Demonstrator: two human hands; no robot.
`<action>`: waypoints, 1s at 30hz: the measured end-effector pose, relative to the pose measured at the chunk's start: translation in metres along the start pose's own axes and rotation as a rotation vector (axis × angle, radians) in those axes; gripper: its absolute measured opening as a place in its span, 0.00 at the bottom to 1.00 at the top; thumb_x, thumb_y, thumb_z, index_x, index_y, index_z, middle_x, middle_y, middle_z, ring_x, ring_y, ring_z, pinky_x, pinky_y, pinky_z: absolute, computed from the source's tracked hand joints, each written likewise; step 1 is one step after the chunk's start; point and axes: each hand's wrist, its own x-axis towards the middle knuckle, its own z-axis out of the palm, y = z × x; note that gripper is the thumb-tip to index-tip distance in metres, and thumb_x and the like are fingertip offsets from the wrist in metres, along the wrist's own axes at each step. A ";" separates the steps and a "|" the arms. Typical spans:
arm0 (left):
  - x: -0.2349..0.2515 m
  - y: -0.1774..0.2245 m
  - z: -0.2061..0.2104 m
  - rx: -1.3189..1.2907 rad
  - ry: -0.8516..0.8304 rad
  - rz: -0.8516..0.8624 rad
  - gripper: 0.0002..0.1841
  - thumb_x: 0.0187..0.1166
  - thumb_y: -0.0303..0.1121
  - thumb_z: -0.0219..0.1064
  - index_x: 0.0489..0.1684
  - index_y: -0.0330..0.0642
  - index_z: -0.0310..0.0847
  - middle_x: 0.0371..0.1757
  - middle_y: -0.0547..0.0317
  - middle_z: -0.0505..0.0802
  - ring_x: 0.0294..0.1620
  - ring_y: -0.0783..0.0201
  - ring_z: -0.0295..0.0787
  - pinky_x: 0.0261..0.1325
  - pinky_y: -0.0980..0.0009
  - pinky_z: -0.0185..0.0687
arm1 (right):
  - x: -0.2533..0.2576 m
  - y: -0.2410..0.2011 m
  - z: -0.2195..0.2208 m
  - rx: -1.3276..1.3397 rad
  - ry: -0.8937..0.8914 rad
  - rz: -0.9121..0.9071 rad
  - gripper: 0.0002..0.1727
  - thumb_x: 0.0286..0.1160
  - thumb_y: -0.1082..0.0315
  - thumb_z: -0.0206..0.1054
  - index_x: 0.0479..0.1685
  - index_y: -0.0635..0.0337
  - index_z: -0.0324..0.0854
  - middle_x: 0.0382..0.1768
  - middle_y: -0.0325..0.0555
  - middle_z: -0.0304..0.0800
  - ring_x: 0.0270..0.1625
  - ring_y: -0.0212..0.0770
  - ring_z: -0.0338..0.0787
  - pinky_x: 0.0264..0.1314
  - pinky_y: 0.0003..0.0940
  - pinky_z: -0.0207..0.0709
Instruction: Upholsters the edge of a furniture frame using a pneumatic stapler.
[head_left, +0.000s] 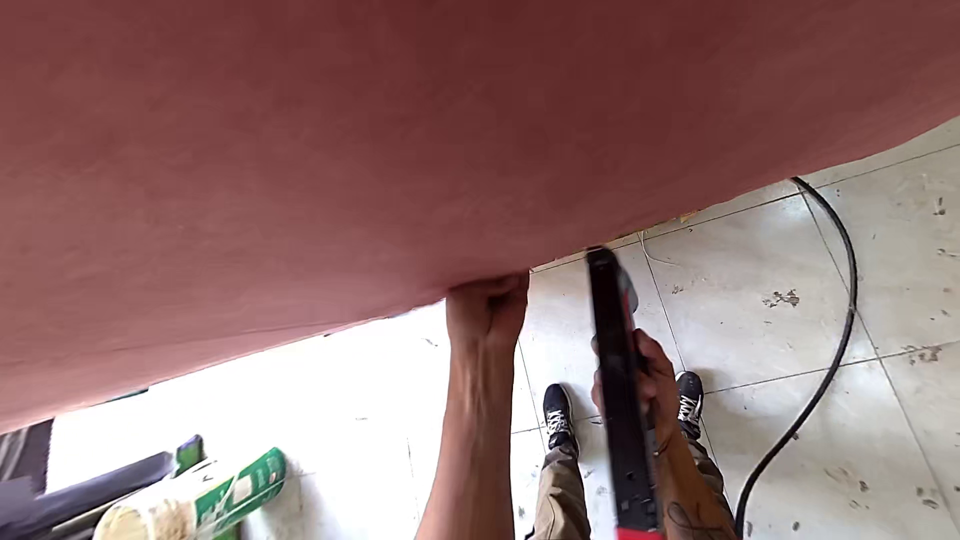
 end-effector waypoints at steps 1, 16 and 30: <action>0.008 -0.001 0.001 -0.001 0.010 0.021 0.12 0.57 0.13 0.63 0.26 0.42 0.84 0.27 0.53 0.92 0.27 0.62 0.91 0.42 0.63 0.92 | -0.001 -0.001 -0.008 0.003 -0.013 -0.040 0.20 0.83 0.55 0.62 0.62 0.59 0.84 0.31 0.42 0.92 0.27 0.35 0.93 0.32 0.26 0.88; 0.045 0.034 -0.022 0.450 -0.355 0.048 0.11 0.76 0.18 0.62 0.38 0.48 0.85 0.36 0.62 0.95 0.41 0.68 0.93 0.52 0.66 0.92 | 0.052 0.080 -0.039 0.096 -0.096 0.142 0.18 0.84 0.56 0.62 0.56 0.61 0.84 0.31 0.42 0.93 0.28 0.36 0.94 0.35 0.26 0.88; 0.009 0.085 -0.045 0.015 0.034 -0.037 0.17 0.53 0.07 0.58 0.30 0.41 0.79 0.27 0.54 0.90 0.26 0.63 0.87 0.37 0.65 0.88 | 0.027 0.122 -0.046 -0.042 -0.005 0.023 0.19 0.83 0.59 0.63 0.58 0.65 0.86 0.31 0.45 0.95 0.30 0.38 0.95 0.38 0.29 0.90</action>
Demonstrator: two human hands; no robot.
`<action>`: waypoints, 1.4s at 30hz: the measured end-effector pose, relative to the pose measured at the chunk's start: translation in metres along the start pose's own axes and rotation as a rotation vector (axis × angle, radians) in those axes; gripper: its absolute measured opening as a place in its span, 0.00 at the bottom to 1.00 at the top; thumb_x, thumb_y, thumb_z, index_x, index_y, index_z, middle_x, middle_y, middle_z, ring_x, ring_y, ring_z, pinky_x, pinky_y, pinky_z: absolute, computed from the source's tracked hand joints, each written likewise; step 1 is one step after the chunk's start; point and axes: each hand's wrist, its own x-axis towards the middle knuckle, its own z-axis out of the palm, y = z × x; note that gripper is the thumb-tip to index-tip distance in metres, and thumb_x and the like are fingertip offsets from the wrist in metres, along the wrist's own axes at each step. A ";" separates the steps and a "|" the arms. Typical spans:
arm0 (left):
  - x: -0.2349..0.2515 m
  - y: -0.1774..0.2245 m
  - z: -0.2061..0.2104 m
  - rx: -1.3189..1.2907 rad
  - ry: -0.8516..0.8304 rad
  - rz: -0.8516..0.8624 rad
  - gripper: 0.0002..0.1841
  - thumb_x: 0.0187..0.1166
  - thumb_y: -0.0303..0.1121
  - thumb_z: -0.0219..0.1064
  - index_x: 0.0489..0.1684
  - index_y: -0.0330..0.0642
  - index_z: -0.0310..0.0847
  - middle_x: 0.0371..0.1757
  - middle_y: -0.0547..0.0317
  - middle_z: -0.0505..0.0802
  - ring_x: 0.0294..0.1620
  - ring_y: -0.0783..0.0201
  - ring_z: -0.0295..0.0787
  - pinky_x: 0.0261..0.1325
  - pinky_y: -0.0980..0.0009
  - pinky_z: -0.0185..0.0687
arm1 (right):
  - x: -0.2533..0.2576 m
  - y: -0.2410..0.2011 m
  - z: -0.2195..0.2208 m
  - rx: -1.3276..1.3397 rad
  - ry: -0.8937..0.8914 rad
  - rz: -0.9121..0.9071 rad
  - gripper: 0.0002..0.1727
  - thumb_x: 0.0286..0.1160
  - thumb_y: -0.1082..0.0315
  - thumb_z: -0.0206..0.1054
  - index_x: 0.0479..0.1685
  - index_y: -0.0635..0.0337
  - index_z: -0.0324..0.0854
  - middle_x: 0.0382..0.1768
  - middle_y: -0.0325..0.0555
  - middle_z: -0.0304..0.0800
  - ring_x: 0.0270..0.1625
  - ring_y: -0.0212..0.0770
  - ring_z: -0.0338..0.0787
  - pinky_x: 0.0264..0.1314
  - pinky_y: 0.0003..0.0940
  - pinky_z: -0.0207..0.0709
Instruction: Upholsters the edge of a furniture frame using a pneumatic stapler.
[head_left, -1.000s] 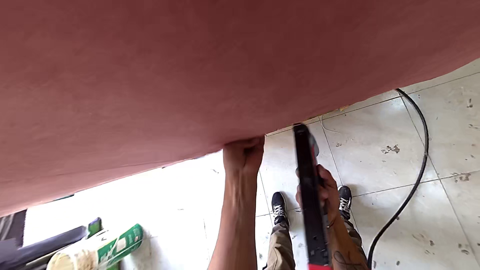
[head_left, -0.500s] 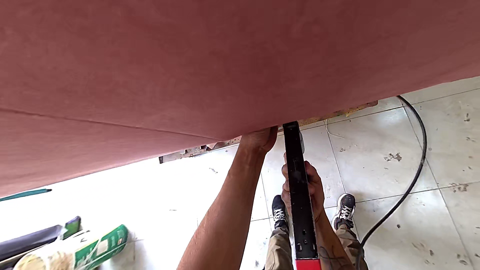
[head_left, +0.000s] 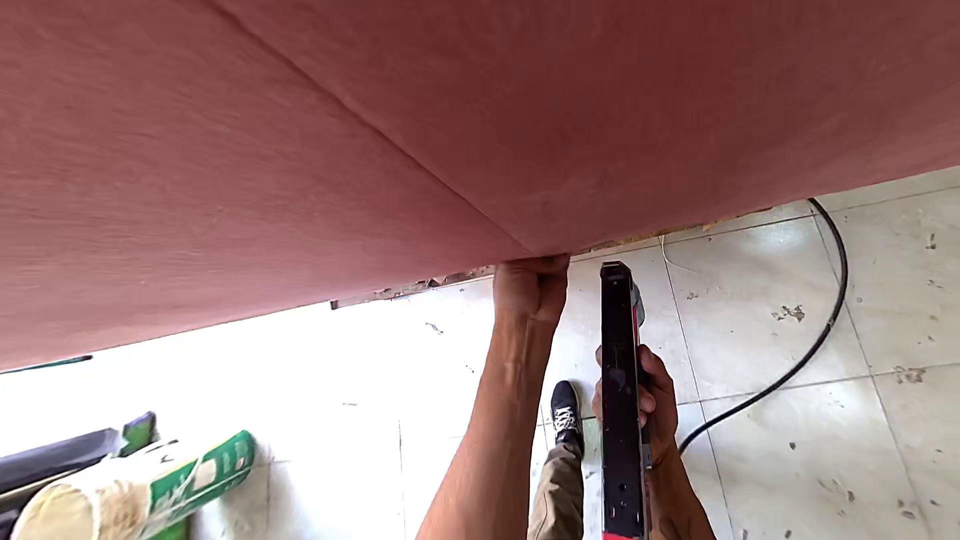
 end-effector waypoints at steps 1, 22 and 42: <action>0.009 -0.002 -0.001 -0.007 -0.031 0.023 0.16 0.54 0.08 0.58 0.29 0.41 0.80 0.27 0.54 0.90 0.26 0.63 0.87 0.36 0.65 0.87 | 0.005 -0.004 -0.007 0.007 -0.009 -0.017 0.19 0.83 0.58 0.62 0.60 0.64 0.85 0.32 0.45 0.94 0.29 0.37 0.95 0.37 0.28 0.89; 0.033 0.065 -0.039 0.850 -0.177 0.294 0.11 0.76 0.18 0.64 0.45 0.48 0.82 0.37 0.74 0.91 0.43 0.78 0.89 0.52 0.75 0.88 | 0.077 0.071 -0.041 0.089 -0.101 0.125 0.18 0.86 0.59 0.60 0.57 0.64 0.86 0.32 0.42 0.94 0.29 0.35 0.95 0.38 0.27 0.90; 0.038 0.122 -0.080 -0.080 -0.135 0.064 0.16 0.90 0.33 0.49 0.39 0.44 0.84 0.38 0.52 0.94 0.43 0.59 0.95 0.53 0.59 0.92 | 0.091 0.115 -0.081 0.021 -0.056 -0.051 0.21 0.84 0.55 0.61 0.68 0.55 0.80 0.32 0.41 0.91 0.27 0.35 0.92 0.30 0.24 0.86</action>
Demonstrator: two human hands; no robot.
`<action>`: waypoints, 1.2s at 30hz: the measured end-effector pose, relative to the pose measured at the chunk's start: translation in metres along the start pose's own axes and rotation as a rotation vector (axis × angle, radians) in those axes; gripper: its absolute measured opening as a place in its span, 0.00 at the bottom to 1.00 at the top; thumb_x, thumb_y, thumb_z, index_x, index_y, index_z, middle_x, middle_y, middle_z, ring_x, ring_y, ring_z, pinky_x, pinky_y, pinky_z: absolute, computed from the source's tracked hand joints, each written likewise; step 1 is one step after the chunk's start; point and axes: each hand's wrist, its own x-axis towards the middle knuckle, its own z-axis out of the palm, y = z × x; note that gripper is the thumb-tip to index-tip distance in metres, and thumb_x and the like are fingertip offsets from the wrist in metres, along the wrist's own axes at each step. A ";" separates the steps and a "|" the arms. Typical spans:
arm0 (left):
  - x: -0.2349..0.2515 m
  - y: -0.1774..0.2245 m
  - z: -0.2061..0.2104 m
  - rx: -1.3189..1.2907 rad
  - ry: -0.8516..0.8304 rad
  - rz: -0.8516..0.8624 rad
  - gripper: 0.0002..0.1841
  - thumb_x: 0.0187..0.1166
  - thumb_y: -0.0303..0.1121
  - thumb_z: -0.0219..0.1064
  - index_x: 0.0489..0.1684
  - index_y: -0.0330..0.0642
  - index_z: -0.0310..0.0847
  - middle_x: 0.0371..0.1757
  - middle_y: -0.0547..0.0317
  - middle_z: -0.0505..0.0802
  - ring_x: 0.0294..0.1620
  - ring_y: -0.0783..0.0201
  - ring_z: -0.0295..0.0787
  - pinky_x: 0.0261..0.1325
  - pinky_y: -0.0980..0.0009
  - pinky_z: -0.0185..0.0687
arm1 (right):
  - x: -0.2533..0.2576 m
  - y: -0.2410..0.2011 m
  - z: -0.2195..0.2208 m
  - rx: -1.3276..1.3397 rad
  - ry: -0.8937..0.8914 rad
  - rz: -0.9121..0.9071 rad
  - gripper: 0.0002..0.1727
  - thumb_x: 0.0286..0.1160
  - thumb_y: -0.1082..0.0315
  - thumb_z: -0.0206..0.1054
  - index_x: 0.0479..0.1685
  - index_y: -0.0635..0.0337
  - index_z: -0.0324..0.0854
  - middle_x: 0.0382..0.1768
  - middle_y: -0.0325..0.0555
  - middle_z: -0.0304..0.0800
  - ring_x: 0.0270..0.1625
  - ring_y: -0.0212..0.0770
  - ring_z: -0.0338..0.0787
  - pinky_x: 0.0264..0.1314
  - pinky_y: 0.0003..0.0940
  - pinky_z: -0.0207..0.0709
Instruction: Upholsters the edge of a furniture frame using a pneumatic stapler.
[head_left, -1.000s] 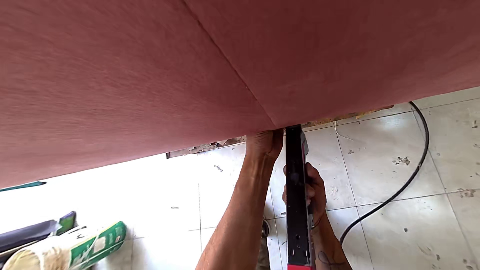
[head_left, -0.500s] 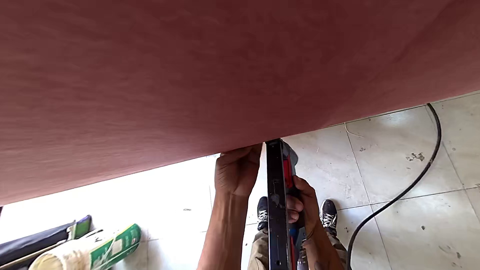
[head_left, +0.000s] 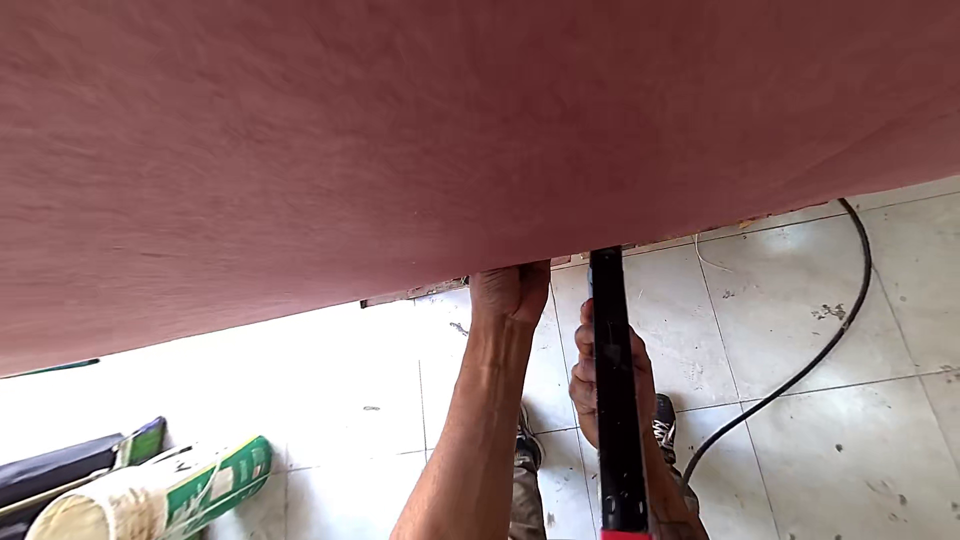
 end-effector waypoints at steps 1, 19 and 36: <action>0.001 0.002 -0.003 0.041 -0.030 0.009 0.14 0.89 0.32 0.51 0.39 0.44 0.85 0.38 0.53 0.95 0.43 0.59 0.95 0.52 0.59 0.92 | 0.005 0.006 -0.003 0.005 -0.005 0.015 0.20 0.83 0.55 0.61 0.67 0.55 0.81 0.33 0.42 0.91 0.27 0.35 0.92 0.29 0.24 0.86; -0.019 0.131 -0.056 -0.012 0.129 -0.067 0.14 0.50 0.09 0.64 0.29 0.36 0.85 0.32 0.47 0.93 0.32 0.59 0.93 0.45 0.64 0.93 | 0.028 0.090 -0.031 -0.010 0.048 0.201 0.18 0.83 0.59 0.63 0.61 0.62 0.85 0.37 0.46 0.95 0.29 0.37 0.94 0.36 0.28 0.89; 0.025 0.153 -0.097 0.457 -0.146 0.119 0.10 0.72 0.18 0.66 0.40 0.45 0.86 0.37 0.59 0.95 0.43 0.66 0.94 0.53 0.63 0.92 | 0.070 0.160 -0.081 0.070 -0.019 0.188 0.20 0.82 0.57 0.62 0.64 0.59 0.84 0.34 0.43 0.95 0.30 0.37 0.95 0.36 0.27 0.89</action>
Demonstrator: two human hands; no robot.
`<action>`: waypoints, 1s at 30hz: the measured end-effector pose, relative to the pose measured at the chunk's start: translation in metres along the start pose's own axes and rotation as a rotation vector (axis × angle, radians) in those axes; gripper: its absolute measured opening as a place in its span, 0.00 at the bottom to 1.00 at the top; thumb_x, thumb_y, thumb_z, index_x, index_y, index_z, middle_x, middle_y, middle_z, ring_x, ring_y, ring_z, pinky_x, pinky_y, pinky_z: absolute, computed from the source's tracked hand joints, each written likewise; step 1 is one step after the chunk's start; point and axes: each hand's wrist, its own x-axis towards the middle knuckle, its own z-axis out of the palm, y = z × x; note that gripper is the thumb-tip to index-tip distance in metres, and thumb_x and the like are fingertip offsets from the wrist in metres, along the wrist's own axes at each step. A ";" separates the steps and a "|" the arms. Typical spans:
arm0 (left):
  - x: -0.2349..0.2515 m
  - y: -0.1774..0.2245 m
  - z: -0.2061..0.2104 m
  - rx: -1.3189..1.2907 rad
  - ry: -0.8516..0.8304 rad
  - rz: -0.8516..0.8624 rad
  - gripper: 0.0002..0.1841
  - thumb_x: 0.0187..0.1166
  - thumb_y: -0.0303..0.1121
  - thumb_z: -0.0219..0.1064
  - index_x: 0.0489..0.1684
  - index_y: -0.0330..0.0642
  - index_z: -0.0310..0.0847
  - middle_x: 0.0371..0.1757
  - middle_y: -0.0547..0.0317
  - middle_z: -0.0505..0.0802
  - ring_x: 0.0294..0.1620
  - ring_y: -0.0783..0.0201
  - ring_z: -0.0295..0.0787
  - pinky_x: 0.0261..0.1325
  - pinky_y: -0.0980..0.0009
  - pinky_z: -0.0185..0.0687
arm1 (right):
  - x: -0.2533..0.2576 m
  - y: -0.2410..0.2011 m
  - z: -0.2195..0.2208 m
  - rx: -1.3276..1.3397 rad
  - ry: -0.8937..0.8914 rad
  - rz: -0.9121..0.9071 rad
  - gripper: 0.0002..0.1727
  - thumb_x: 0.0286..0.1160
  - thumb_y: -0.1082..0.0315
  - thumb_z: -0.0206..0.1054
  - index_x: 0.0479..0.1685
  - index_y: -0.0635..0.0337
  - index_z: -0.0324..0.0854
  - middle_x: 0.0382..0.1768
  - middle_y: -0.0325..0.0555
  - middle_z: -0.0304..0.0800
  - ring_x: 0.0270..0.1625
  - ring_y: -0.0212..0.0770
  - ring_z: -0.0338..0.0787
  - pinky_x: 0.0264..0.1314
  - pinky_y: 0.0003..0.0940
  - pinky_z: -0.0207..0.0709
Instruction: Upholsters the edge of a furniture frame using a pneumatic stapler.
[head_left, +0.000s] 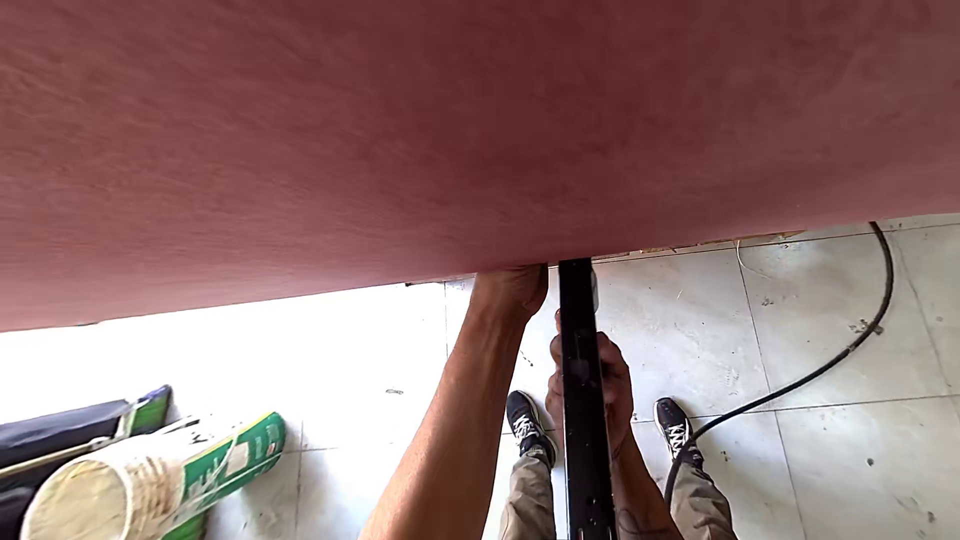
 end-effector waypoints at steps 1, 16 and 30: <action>0.000 0.006 -0.007 0.077 -0.013 -0.013 0.10 0.73 0.18 0.65 0.42 0.45 0.86 0.38 0.60 0.95 0.43 0.67 0.94 0.53 0.65 0.92 | 0.006 0.007 -0.003 0.018 -0.015 0.020 0.18 0.83 0.57 0.62 0.61 0.60 0.85 0.33 0.42 0.95 0.30 0.36 0.95 0.36 0.26 0.89; -0.016 0.084 -0.086 -0.520 0.305 -0.189 0.09 0.65 0.16 0.61 0.26 0.40 0.85 0.26 0.51 0.91 0.28 0.60 0.91 0.44 0.62 0.92 | 0.014 0.082 -0.044 -0.057 0.052 -0.127 0.19 0.84 0.57 0.62 0.60 0.62 0.86 0.32 0.43 0.94 0.29 0.36 0.95 0.35 0.28 0.89; 0.010 0.092 -0.133 -0.038 -0.012 -0.025 0.10 0.74 0.18 0.64 0.42 0.44 0.85 0.38 0.57 0.95 0.44 0.64 0.94 0.53 0.62 0.92 | 0.071 0.128 -0.077 0.027 -0.020 -0.037 0.19 0.83 0.58 0.61 0.62 0.61 0.85 0.32 0.43 0.94 0.29 0.37 0.95 0.36 0.26 0.89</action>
